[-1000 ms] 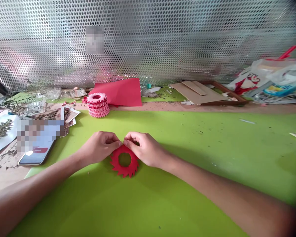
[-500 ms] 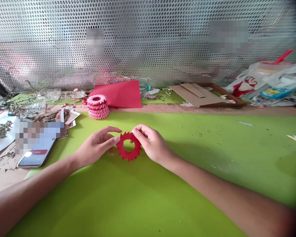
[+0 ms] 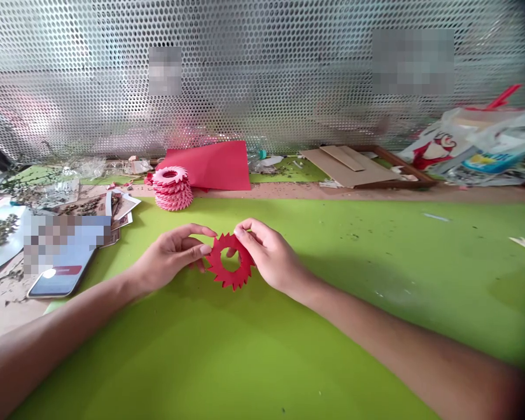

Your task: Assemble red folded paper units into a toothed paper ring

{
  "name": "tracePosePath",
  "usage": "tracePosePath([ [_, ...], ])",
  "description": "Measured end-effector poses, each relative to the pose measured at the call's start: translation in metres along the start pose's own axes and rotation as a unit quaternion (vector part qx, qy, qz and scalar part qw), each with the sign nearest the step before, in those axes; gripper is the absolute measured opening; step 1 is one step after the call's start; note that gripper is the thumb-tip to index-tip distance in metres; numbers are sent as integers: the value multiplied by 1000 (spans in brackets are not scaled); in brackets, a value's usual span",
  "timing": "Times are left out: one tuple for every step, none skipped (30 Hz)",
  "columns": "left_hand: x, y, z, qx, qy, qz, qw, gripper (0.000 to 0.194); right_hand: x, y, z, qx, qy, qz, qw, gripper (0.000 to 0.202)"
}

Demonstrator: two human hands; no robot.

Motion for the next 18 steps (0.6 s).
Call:
tracePosePath([
  [0,0,1,-4,-1,5,1000,46,0,0,0,-3,-3,-3,1000,28],
  [1,0,1,-8,-2,10,1000,46,-1,0,-1,-5,-5,-5,1000,28],
  [1,0,2,-11,-2,15,1000,46,-1,1,-1,-7,-8,-7,1000,29],
  [1,0,2,-14,-2,22,1000,45,-1,1,-1,-9,-11,-7,1000,29],
  [1,0,3,-17,-2,28,999,44,-1,2,-2,-9,-13,-6,1000,29],
  [2,0,3,-20,-3,33,999,44,-2,2,-1,-10,-14,-4,1000,30],
  [2,0,3,-21,-3,37,999,43,-2,2,-1,-10,-14,-3,1000,30],
  [1,0,2,-21,-5,39,999,43,-2,2,0,-10,-13,-2,1000,30],
  [1,0,2,-18,-7,39,999,44,-2,2,0,-6,-12,-2,1000,30],
  [1,-1,1,-15,-10,36,999,44,-1,1,1,2,-8,0,1000,30],
  [0,-1,0,-12,-13,31,999,46,-1,1,1,16,-4,5,1000,28],
  [0,-1,-1,-9,-16,22,1000,47,-1,1,1,35,1,13,999,26],
  [-1,-1,-2,-8,-19,8,1000,49,-1,1,1,55,7,23,998,24],
  [-2,-1,-3,-8,-21,-11,1000,51,0,0,1,70,13,28,997,23],
  [-3,0,-4,-9,-23,-28,999,52,0,0,1,81,20,27,996,23],
  [-3,0,-5,-8,-26,-42,999,53,0,-1,1,87,25,18,996,24],
  [-4,1,-6,-2,-28,-48,998,54,1,-2,0,92,29,3,995,26],
  [-4,3,-6,10,-30,-47,998,54,1,-3,0,98,31,-11,995,27],
])
Point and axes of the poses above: each hand's wrist, its own x-axis towards the middle knuckle, its own y-axis out of the palm, z = x × y, the point moved 2 cm from there along x, towards the middle knuckle, and after that the axes turned 2 degrees about -y, right-handed, at the moved point
